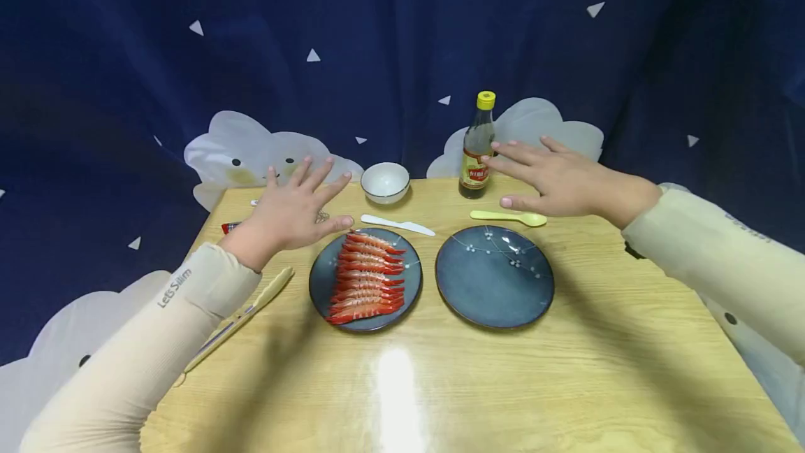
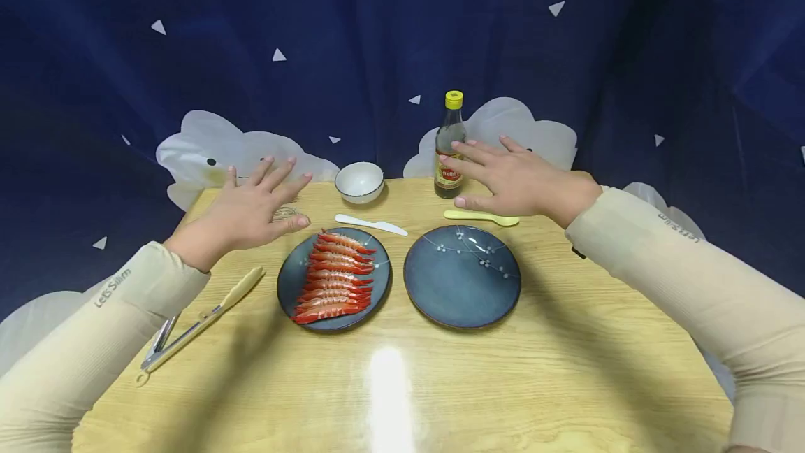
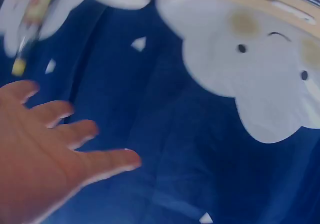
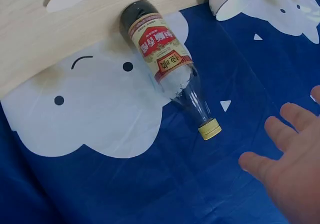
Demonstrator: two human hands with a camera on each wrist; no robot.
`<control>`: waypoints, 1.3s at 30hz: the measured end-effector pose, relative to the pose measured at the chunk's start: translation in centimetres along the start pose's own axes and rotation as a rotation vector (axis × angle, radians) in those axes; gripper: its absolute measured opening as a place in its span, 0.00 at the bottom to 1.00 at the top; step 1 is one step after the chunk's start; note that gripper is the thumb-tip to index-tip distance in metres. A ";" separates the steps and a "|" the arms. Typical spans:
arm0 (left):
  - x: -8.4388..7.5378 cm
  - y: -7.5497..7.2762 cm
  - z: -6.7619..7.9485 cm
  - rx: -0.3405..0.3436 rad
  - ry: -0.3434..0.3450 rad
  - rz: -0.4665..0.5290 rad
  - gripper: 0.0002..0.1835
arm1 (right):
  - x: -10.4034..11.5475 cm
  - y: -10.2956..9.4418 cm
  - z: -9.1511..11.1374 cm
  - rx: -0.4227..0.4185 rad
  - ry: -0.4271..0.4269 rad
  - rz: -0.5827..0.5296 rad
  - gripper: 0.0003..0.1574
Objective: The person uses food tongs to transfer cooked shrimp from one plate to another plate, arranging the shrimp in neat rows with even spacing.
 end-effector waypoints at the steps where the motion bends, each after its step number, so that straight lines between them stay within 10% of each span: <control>1: 0.3 -0.3 0.5 -0.007 -0.030 0.008 0.42 | 0.1 0.0 0.1 -0.003 0.000 -0.003 0.41; 8: 2.0 0.8 5.2 -0.012 -0.157 0.071 0.38 | 1.0 1.2 2.7 -0.034 0.027 -0.020 0.44; 13: 4.6 7.7 9.9 0.089 -0.256 0.214 0.41 | 1.2 4.5 4.9 -0.062 0.048 -0.102 0.44; 23: 13.2 18.3 19.4 0.116 -0.787 0.401 0.71 | -2.2 13.7 8.4 0.082 0.263 -0.365 0.23; 27: 13.7 19.7 20.3 0.144 -0.834 0.502 0.68 | -2.3 16.5 9.2 0.111 0.259 -0.466 0.18; 39: 14.8 19.8 17.7 0.028 -0.681 0.547 0.57 | -2.5 22.2 9.4 0.127 0.389 -1.024 0.20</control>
Point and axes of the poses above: each hand's wrist, its own z-axis away from the middle knuckle, its own y-axis out of the palm, x = y × z, the point moved 9 cm from there along -z, towards the middle knuckle, and after that the axes turned 4 degrees about z, right-handed, at the moved point
